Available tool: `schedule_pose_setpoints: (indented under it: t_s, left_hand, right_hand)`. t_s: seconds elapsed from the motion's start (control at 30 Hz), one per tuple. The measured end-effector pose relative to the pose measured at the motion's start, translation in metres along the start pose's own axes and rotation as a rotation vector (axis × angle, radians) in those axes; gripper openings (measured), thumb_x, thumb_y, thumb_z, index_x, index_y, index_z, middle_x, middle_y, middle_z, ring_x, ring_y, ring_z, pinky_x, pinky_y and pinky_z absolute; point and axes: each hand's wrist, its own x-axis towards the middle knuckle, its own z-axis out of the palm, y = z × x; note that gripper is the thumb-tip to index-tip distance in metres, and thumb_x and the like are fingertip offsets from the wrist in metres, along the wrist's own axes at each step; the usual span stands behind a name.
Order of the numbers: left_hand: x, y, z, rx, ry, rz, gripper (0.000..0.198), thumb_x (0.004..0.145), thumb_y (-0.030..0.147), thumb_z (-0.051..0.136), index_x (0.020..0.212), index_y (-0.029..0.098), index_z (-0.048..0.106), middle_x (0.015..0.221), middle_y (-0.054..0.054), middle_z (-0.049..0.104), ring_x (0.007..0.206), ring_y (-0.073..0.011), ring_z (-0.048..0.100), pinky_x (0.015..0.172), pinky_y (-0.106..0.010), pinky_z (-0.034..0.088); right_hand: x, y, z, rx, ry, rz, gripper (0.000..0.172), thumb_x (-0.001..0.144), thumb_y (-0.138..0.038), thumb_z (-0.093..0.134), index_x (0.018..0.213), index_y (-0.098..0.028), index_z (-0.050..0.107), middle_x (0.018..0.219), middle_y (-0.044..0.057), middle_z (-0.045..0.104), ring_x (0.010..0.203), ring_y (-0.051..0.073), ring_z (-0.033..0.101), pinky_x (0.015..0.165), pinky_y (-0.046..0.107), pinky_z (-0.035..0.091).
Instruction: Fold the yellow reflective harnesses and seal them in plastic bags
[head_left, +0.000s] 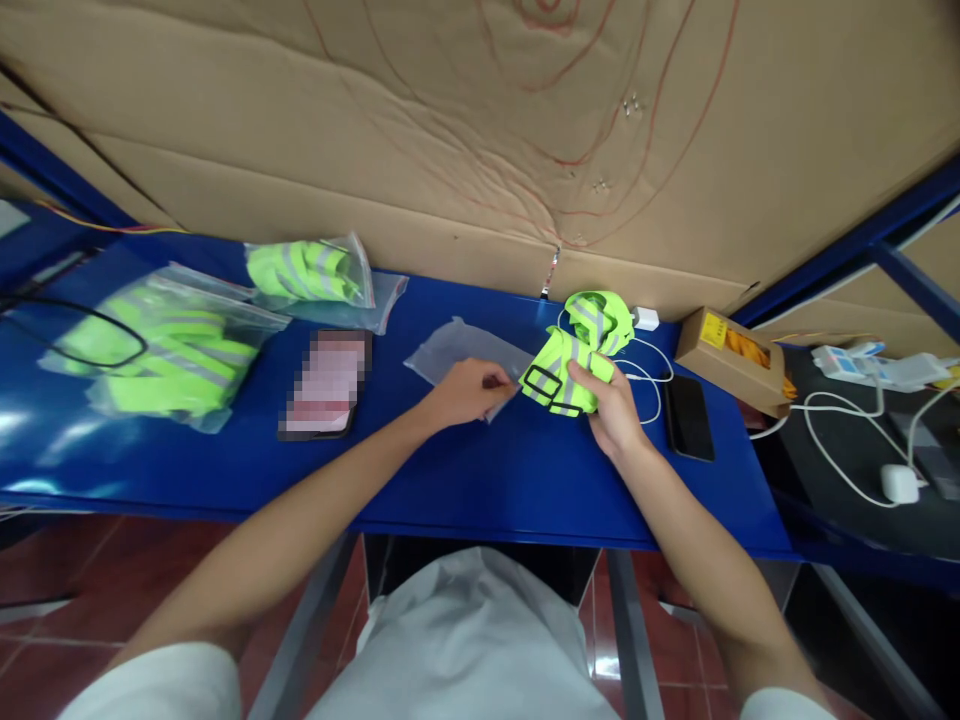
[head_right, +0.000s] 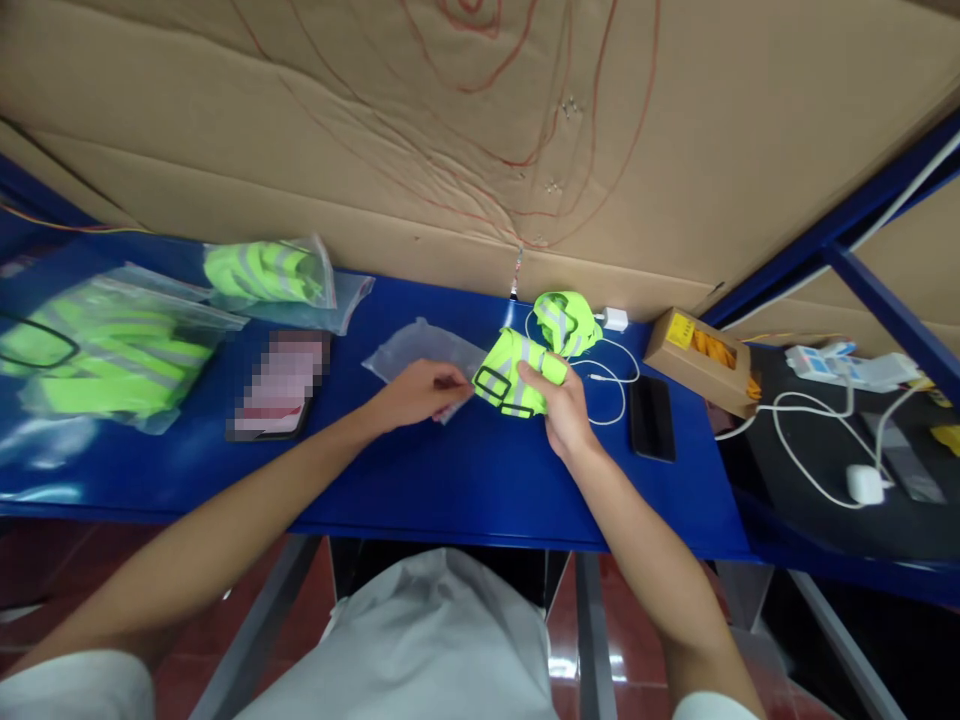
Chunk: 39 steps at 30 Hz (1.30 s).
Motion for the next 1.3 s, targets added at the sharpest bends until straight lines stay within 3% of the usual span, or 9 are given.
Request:
schedule_pose_setpoints:
  t_s: [0.13,0.3,0.4,0.5,0.77,0.93,1.07,1.2,1.3]
  left_hand:
    - [-0.003,-0.004,0.014,-0.32,-0.147,-0.052,0.016,0.075,0.028,0.077,0.07,0.016,0.066,0.057,-0.002,0.065,0.051,-0.0141,0.061,0.054,-0.026,0.053]
    - [0.0,-0.007,0.004,-0.582,-0.19,-0.105,0.027,0.071,0.035,0.084,0.07,0.014,0.067,0.068,-0.006,0.068,0.061,-0.0139,0.065,0.059,-0.027,0.056]
    - [0.0,-0.006,0.003,-0.659,-0.135,-0.095,0.031,0.073,0.038,0.085,0.07,0.013,0.066,0.069,-0.005,0.065,0.062,-0.0119,0.063,0.06,-0.025,0.054]
    - [-0.002,-0.003,0.009,-0.704,-0.005,-0.047,0.028,0.079,0.039,0.082,0.078,0.015,0.067,0.068,0.0,0.061,0.059,-0.0091,0.059,0.056,-0.022,0.051]
    - [-0.013,-0.001,0.02,-0.427,0.215,0.243,0.026,0.095,0.044,0.068,0.094,0.018,0.064,0.066,0.002,0.063,0.049,-0.0117,0.063,0.05,-0.024,0.051]
    - [-0.015,-0.003,0.019,-0.287,0.288,0.289,0.02,0.098,0.041,0.065,0.095,0.02,0.065,0.071,0.002,0.066,0.05,-0.0107,0.063,0.049,-0.023,0.048]
    - [-0.016,0.0,0.018,-0.274,0.331,0.286,0.02,0.098,0.039,0.065,0.092,0.02,0.064,0.066,0.002,0.064,0.048,-0.0106,0.062,0.048,-0.022,0.046]
    - [-0.021,0.005,0.019,-0.184,0.256,0.39,0.016,0.099,0.035,0.063,0.095,0.02,0.066,0.077,0.0,0.065,0.054,-0.0104,0.061,0.054,-0.023,0.049]
    - [-0.023,0.005,0.02,-0.006,0.172,0.569,0.014,0.101,0.03,0.058,0.098,0.02,0.067,0.092,-0.004,0.068,0.072,-0.0134,0.064,0.069,-0.026,0.051]
  right_hand:
    - [-0.001,0.003,0.003,-0.07,-0.049,0.038,0.055,0.063,-0.045,0.094,0.104,-0.022,0.066,0.111,0.005,0.078,0.104,0.03,0.074,0.095,0.044,0.059]
    - [0.001,0.001,-0.006,-0.111,-0.078,-0.014,0.054,0.066,-0.042,0.094,0.108,-0.024,0.066,0.108,0.002,0.076,0.096,0.025,0.072,0.091,0.039,0.057]
    - [0.004,0.002,-0.013,-0.24,-0.035,-0.087,0.053,0.067,-0.04,0.093,0.109,-0.024,0.066,0.098,0.0,0.073,0.088,0.021,0.068,0.082,0.034,0.053]
    - [0.007,0.005,-0.015,-0.426,-0.033,-0.126,0.05,0.066,-0.043,0.092,0.105,-0.023,0.067,0.087,-0.002,0.069,0.079,0.019,0.062,0.074,0.032,0.048]
    - [0.003,-0.002,-0.015,-0.58,-0.179,-0.08,0.044,0.07,-0.053,0.088,0.092,-0.022,0.065,0.079,-0.002,0.066,0.072,0.018,0.058,0.068,0.03,0.043]
    - [-0.002,-0.018,-0.018,-0.766,-0.224,-0.198,0.04,0.072,-0.049,0.087,0.098,-0.023,0.069,0.081,-0.001,0.069,0.072,0.02,0.06,0.067,0.032,0.044]
    - [-0.006,-0.028,-0.02,-0.747,-0.35,-0.206,0.041,0.074,-0.048,0.087,0.103,-0.024,0.072,0.086,-0.001,0.071,0.073,0.02,0.062,0.067,0.031,0.046]
    - [-0.004,-0.023,-0.019,-0.737,-0.293,-0.188,0.042,0.074,-0.047,0.087,0.106,-0.023,0.073,0.091,0.001,0.073,0.081,0.022,0.066,0.075,0.035,0.051]
    - [0.002,-0.014,-0.019,-0.628,-0.251,-0.142,0.062,0.073,-0.044,0.089,0.128,-0.027,0.068,0.114,0.003,0.075,0.103,0.028,0.069,0.093,0.042,0.053]
